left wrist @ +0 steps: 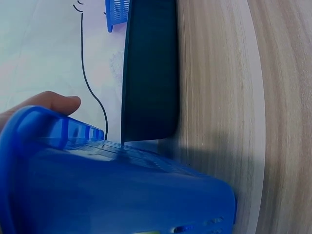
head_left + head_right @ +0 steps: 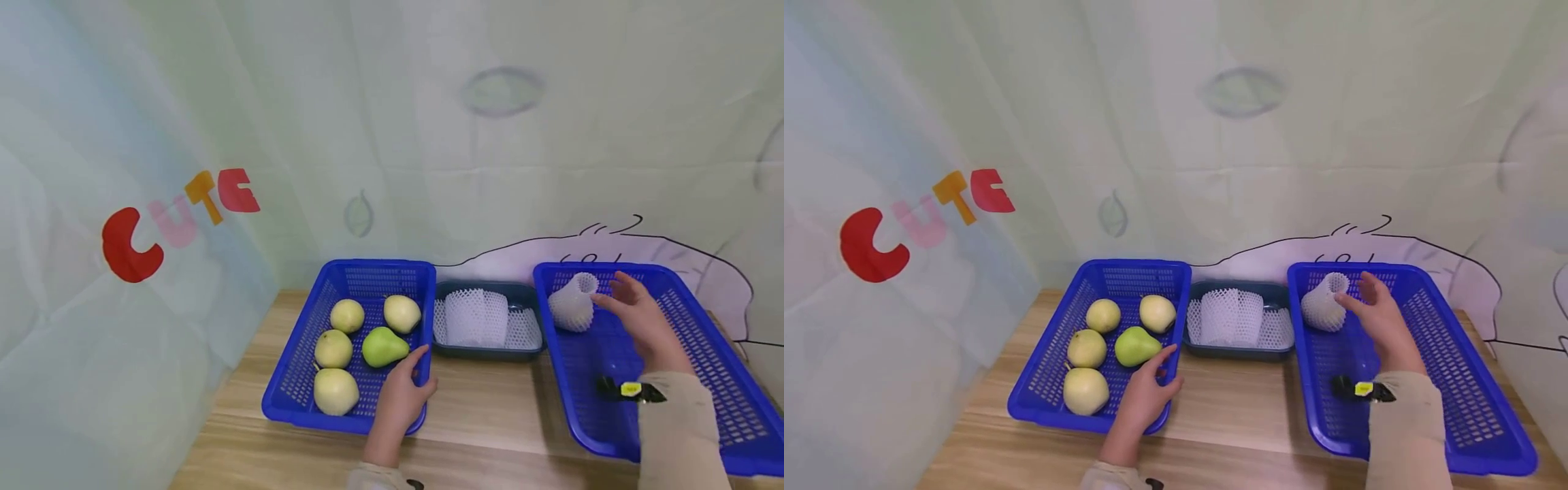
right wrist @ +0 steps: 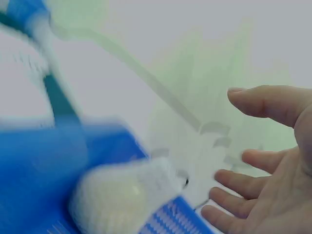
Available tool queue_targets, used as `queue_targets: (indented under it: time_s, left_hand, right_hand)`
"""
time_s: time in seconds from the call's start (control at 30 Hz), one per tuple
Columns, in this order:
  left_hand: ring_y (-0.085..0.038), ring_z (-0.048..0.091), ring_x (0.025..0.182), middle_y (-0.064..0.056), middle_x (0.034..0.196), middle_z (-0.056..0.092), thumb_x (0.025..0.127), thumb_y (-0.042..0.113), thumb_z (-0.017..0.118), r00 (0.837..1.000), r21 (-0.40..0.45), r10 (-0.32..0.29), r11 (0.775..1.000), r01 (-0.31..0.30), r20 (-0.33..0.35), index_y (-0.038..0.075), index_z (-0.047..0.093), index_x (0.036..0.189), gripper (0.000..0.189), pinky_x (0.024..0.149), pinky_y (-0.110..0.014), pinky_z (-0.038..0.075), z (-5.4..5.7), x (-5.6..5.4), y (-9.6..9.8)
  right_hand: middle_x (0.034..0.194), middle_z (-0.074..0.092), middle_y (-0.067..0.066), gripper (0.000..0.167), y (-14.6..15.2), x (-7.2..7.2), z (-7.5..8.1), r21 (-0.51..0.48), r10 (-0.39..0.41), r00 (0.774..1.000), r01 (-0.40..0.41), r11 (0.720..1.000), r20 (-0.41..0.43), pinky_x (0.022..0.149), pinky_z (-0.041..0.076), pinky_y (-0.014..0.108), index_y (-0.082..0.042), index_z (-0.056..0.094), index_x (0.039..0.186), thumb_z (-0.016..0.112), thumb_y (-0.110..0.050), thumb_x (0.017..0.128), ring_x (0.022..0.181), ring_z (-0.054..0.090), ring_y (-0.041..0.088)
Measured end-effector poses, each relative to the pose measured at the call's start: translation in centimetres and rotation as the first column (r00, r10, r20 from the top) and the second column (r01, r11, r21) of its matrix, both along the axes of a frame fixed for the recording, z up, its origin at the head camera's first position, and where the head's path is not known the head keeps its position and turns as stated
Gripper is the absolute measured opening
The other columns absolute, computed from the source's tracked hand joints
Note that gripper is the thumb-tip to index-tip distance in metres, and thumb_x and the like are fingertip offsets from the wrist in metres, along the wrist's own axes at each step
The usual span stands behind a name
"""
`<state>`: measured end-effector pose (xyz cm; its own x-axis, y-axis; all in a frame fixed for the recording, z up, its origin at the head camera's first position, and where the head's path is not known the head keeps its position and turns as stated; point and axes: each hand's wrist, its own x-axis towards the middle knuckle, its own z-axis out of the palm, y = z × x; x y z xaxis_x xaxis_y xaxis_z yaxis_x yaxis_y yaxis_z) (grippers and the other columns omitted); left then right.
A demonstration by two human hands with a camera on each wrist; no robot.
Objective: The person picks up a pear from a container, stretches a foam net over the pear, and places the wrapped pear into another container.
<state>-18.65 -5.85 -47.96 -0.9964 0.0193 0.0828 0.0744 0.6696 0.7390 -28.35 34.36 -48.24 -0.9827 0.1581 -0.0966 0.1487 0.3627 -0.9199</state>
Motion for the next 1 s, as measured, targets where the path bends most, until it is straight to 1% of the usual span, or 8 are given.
queue_targets:
  time_s: [0.07,0.13,0.23,0.33,0.53,0.77,0.87,1.0]
  left_hand:
    - [-0.028,0.059,0.1,-0.014,0.116,0.061,0.078,0.018,0.07,1.0,-0.004,0.0,1.0,0.0,0.002,0.015,0.055,0.129,0.052,0.082,-0.044,0.047,0.0,0.0,0.0]
    - [-0.028,0.059,0.1,-0.014,0.115,0.061,0.078,0.018,0.069,1.0,-0.005,0.0,1.0,0.0,-0.001,0.015,0.055,0.129,0.053,0.082,-0.044,0.047,-0.1,-0.1,0.0]
    - [-0.028,0.059,0.101,-0.014,0.115,0.061,0.079,0.02,0.069,1.0,0.005,0.003,1.0,-0.003,-0.002,0.015,0.054,0.129,0.053,0.082,-0.044,0.047,-0.1,-0.3,0.0]
    - [-0.027,0.059,0.101,-0.013,0.114,0.061,0.08,0.022,0.068,1.0,0.013,0.011,1.0,-0.011,0.001,0.016,0.054,0.13,0.052,0.082,-0.044,0.047,0.0,-0.4,0.1]
    - [-0.027,0.059,0.099,-0.014,0.113,0.062,0.081,0.022,0.068,1.0,0.004,0.011,1.0,-0.011,-0.005,0.015,0.055,0.129,0.051,0.081,-0.044,0.048,0.1,-0.3,0.1]
    - [-0.03,0.057,0.106,-0.014,0.121,0.058,0.083,0.023,0.064,1.0,-0.013,-0.011,1.0,0.011,0.025,0.013,0.052,0.132,0.052,0.086,-0.046,0.045,0.7,-0.4,0.1]
    - [-0.039,0.044,0.12,-0.022,0.137,0.042,0.084,0.029,0.064,0.992,-0.031,-0.094,0.995,0.097,0.085,0.009,0.04,0.139,0.063,0.091,-0.052,0.04,2.5,0.1,-0.3]
    - [-0.042,0.022,0.132,-0.023,0.15,0.014,0.086,0.039,0.063,0.983,-0.038,-0.163,0.985,0.166,0.082,0.012,0.025,0.146,0.077,0.098,-0.059,0.03,8.0,0.2,-1.9]
  right_hand:
    - [0.152,0.018,0.011,0.083,-1.1,1.1,-1.7,0.024,-0.013,1.0,0.013,1.0,-0.004,0.104,0.022,0.055,-0.027,0.012,0.149,0.055,-0.056,0.084,0.136,0.02,0.031]
    - [0.15,0.022,0.016,0.081,-3.3,2.8,-1.8,0.037,0.014,0.999,-0.016,0.999,0.032,0.102,0.025,0.057,-0.022,0.016,0.149,0.054,-0.055,0.086,0.134,0.023,0.035]
    - [0.145,0.022,0.028,0.077,-7.6,5.5,0.4,0.078,0.059,0.993,-0.066,0.995,0.099,0.099,0.026,0.06,-0.008,0.019,0.147,0.055,-0.043,0.09,0.13,0.023,0.046]
    - [0.141,0.02,0.036,0.069,-10.7,7.0,2.3,0.105,0.093,0.988,-0.106,0.989,0.124,0.1,0.026,0.06,0.001,0.017,0.145,0.054,-0.025,0.093,0.128,0.021,0.051]
    - [0.141,0.021,0.036,0.06,-12.3,7.7,2.7,0.09,0.095,0.993,-0.102,0.991,0.074,0.099,0.029,0.056,0.006,0.018,0.142,0.048,-0.004,0.091,0.126,0.025,0.051]
    - [0.138,0.022,0.038,0.064,-12.2,7.2,1.3,0.139,0.093,0.994,-0.099,0.985,0.05,0.095,0.033,0.058,0.002,0.013,0.143,0.049,-0.003,0.089,0.121,0.031,0.053]
    - [0.136,0.023,0.04,0.064,-12.2,7.3,0.9,0.162,0.095,0.995,-0.1,0.982,0.038,0.094,0.034,0.057,0.002,0.014,0.142,0.049,-0.002,0.089,0.119,0.034,0.053]
    - [0.135,0.026,0.04,0.063,-12.2,7.6,0.8,0.162,0.085,0.996,-0.09,0.983,0.038,0.094,0.034,0.057,0.002,0.016,0.141,0.049,-0.001,0.088,0.117,0.035,0.053]
